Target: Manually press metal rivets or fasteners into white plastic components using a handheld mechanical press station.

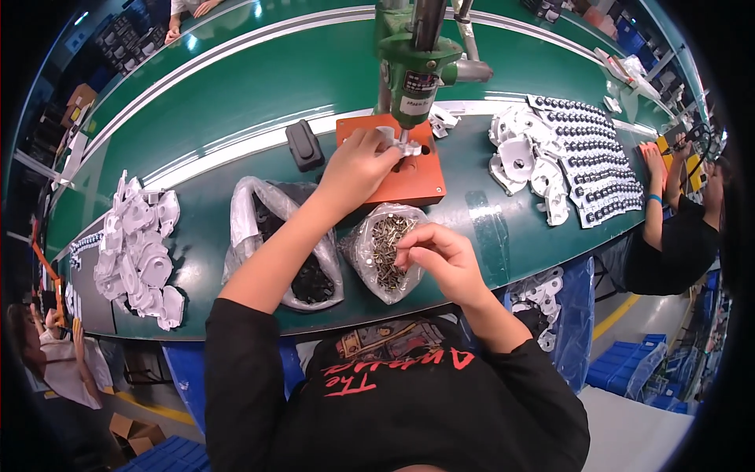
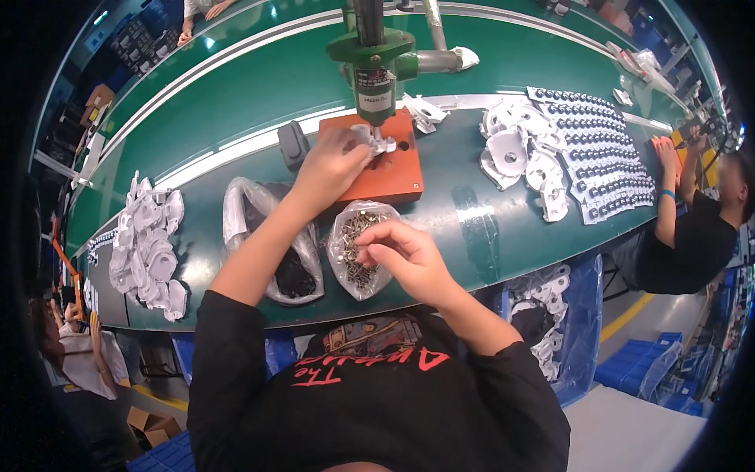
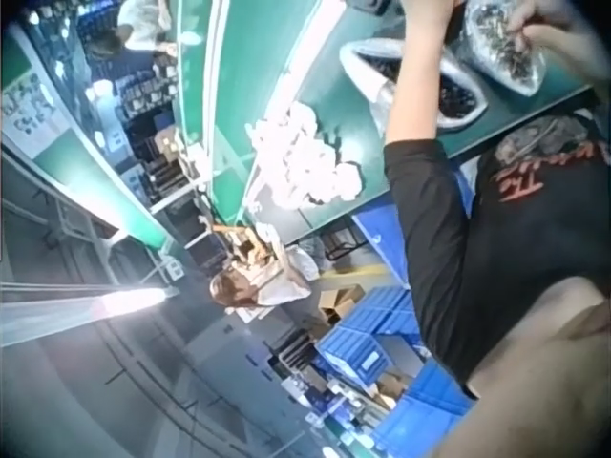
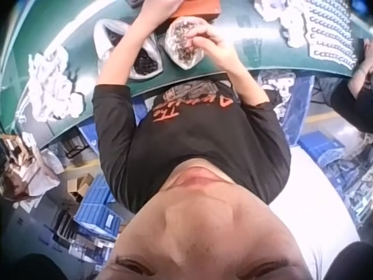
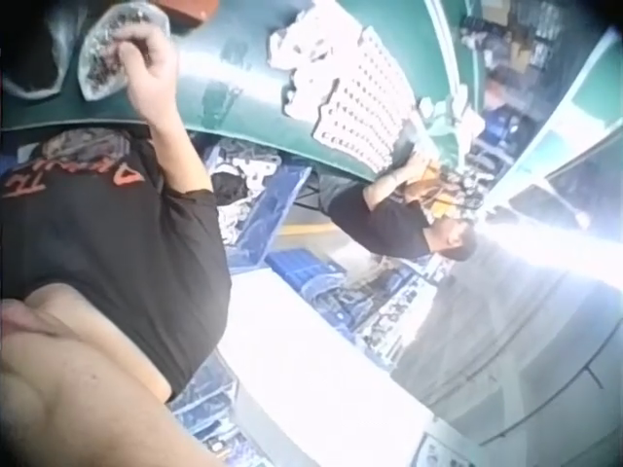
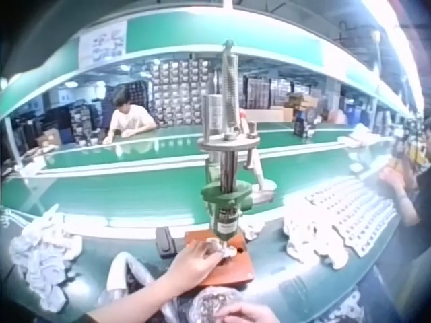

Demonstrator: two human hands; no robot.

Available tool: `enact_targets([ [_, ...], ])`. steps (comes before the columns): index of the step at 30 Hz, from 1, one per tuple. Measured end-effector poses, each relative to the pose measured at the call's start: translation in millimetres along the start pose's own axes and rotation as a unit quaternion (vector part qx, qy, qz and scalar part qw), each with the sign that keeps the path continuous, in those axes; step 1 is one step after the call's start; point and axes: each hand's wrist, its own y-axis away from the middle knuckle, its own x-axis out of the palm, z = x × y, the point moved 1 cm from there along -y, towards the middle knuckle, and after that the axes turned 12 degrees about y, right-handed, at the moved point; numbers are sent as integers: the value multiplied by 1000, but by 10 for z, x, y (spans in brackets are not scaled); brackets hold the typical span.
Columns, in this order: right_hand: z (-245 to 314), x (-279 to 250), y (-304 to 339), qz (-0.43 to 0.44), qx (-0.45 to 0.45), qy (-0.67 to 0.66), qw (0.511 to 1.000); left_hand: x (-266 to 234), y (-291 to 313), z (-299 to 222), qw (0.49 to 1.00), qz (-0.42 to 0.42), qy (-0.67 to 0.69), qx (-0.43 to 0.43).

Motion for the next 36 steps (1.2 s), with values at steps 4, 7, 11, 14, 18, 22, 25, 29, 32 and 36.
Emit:
enact_targets([
  [4,54,7,-63,-2,-136,306,942,46,34,-43,1000,-16,11,-7],
  [7,-8,48,-120,-40,-179,467,865,18,107,25,1000,-4,10,-1],
  [11,-7,140,-115,-41,-161,530,832,-22,170,58,995,43,83,-37],
  [14,-5,170,-150,-16,-152,544,825,-187,282,100,997,61,41,-23],
  [18,-31,154,-207,-7,-156,563,811,-567,521,-35,948,-9,253,-191],
  [22,-44,175,-199,-24,-186,562,806,-1119,1002,-188,886,213,160,-379],
  [25,-54,149,-222,-10,-204,547,812,-1111,1310,-443,924,224,3,-310],
  [29,-77,127,-236,-11,-185,533,825,-945,1427,-585,939,192,-63,-280],
  [32,-78,116,-219,-56,-211,480,850,-861,1457,-597,938,209,-31,-276],
  [36,-119,47,-164,-99,-90,316,939,-855,1435,-566,943,193,-7,-271],
])
